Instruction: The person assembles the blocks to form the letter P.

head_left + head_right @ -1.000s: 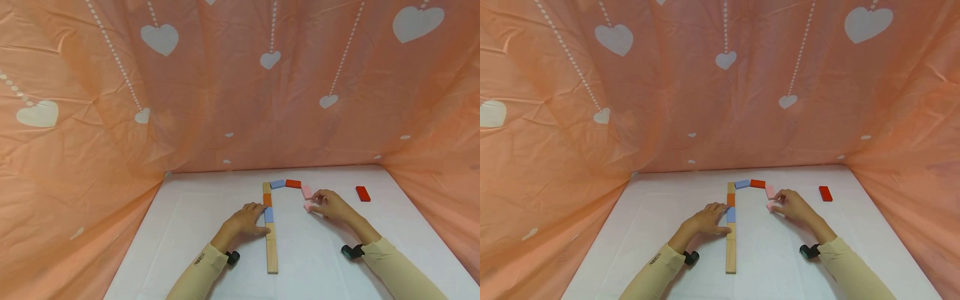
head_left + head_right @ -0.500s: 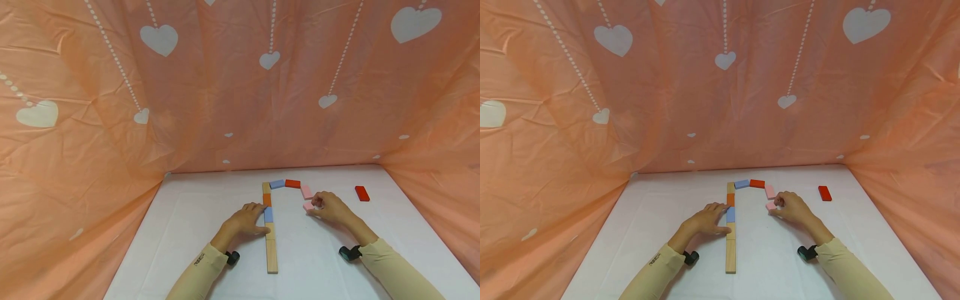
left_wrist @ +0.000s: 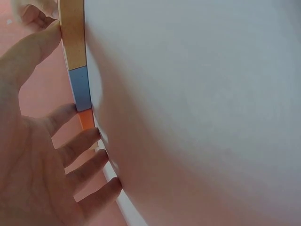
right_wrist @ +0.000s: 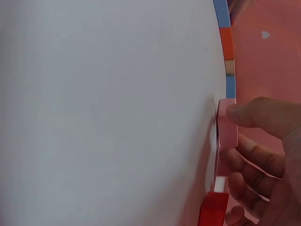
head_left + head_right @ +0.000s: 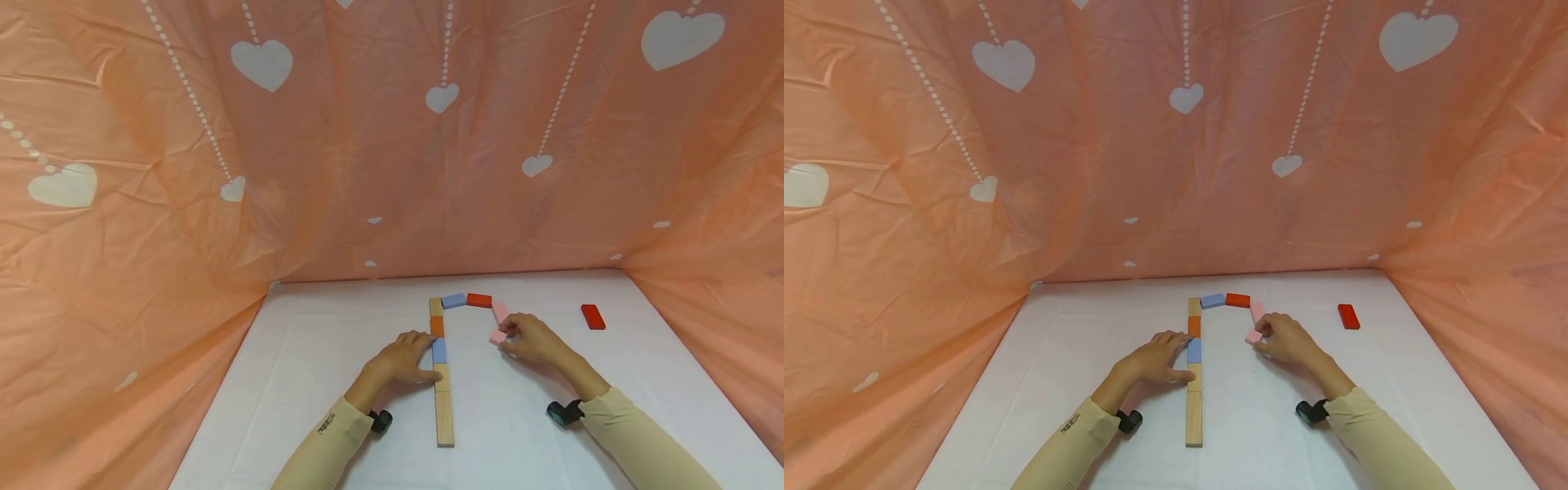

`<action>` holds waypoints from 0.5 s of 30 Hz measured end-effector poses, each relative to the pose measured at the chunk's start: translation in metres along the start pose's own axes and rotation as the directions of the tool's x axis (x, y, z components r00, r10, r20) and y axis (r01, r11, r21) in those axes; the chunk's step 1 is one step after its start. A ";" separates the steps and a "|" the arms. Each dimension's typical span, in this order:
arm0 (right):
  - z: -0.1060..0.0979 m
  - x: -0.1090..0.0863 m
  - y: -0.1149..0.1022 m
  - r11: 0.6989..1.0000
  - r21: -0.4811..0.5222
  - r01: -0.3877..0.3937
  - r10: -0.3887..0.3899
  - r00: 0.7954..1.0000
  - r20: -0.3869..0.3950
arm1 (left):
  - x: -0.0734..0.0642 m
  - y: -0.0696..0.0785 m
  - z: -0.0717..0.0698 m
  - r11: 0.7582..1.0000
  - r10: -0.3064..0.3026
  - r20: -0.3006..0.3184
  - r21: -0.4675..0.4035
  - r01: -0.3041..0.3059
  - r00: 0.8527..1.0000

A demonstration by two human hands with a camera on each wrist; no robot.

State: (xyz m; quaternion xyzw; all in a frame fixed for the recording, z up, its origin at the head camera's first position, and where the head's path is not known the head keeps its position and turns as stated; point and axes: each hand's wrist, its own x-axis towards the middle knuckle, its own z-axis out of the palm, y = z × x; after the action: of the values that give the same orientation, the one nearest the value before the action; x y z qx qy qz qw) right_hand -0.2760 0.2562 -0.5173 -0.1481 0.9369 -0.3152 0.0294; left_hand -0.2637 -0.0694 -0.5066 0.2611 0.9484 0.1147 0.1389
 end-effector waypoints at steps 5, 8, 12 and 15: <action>0.005 0.007 -0.003 0.996 0.035 0.085 -0.086 0.996 0.006 | 0.001 -0.001 0.002 1.000 -0.006 -0.003 0.001 0.006 1.000; 0.008 0.012 -0.006 0.988 0.062 0.138 -0.139 0.990 0.004 | 0.001 -0.001 0.002 1.000 -0.011 -0.002 0.001 0.011 1.000; 0.013 0.019 -0.010 0.982 0.078 0.175 -0.176 0.984 0.005 | 0.001 0.000 0.001 1.000 -0.013 0.002 0.000 0.013 1.000; 0.016 0.023 -0.015 0.979 0.082 0.188 -0.190 0.982 0.011 | 0.002 -0.001 0.001 1.000 -0.011 0.003 0.005 0.011 1.000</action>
State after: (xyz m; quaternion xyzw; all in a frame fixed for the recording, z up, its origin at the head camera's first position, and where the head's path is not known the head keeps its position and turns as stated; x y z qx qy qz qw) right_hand -0.2917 0.2284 -0.5205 -0.2381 0.9049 -0.3525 0.0142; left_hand -0.2655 -0.0690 -0.5081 0.2563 0.9499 0.1113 0.1401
